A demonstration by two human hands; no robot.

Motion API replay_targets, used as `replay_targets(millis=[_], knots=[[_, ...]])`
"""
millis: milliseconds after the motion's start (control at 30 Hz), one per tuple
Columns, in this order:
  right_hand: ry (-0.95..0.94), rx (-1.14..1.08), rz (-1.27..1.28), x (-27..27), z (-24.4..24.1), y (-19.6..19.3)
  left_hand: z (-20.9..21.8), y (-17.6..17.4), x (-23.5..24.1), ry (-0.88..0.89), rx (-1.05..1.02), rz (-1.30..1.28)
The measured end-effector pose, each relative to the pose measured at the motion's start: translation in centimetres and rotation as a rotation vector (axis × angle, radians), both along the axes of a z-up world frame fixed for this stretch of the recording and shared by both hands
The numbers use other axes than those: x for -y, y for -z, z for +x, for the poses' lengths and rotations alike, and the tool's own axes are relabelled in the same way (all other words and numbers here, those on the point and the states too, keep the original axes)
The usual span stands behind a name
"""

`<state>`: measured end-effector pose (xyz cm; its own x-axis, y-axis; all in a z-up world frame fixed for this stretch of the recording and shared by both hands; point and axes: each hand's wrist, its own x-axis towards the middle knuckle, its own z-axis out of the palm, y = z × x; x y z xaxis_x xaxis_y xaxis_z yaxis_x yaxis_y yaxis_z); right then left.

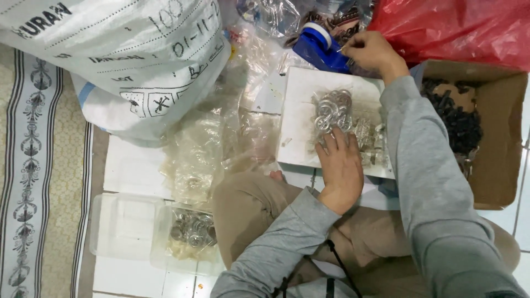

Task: The person sits on the floor and packs small metal hardware pieces into clear plastic bags. They gather the pieces from a white box, place them into bags, and set the filled bags aside. The process is repeated multiple times with different batches of hardware.

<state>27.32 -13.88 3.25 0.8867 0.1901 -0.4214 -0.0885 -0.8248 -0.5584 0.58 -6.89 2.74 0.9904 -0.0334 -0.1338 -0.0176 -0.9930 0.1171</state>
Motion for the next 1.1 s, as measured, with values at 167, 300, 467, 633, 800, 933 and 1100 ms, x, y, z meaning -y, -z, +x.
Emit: replay_targets(millis=[167, 300, 467, 633, 800, 933, 1100], knots=[[-0.025, 0.112, 0.066, 0.2, -0.4, 0.1, -0.1, 0.9, 0.4, -0.024, 0.035, 0.008], [0.071, 0.127, 0.084, 0.5, -0.9, 0.7, 0.1, 1.5, 0.6, -0.004, -0.014, 0.014], [0.187, 0.058, 0.070, 0.0, -3.4, -1.8, 0.1, 1.4, 0.4, -0.001, -0.022, 0.020], [0.223, 0.105, 0.046, 2.1, -3.6, 1.2, 0.1, 1.6, 0.6, -0.004, -0.008, 0.012], [0.299, 0.053, 0.040, -0.1, -4.5, -1.1, 0.1, 1.1, 0.2, -0.022, 0.070, -0.032], [0.254, 0.136, 0.030, 0.2, -4.7, -0.5, 0.1, 0.9, 0.3, -0.022, 0.045, -0.019], [0.335, 0.133, 0.079, -0.7, -5.8, -1.9, -0.3, 0.9, 0.3, -0.065, 0.123, -0.074]])
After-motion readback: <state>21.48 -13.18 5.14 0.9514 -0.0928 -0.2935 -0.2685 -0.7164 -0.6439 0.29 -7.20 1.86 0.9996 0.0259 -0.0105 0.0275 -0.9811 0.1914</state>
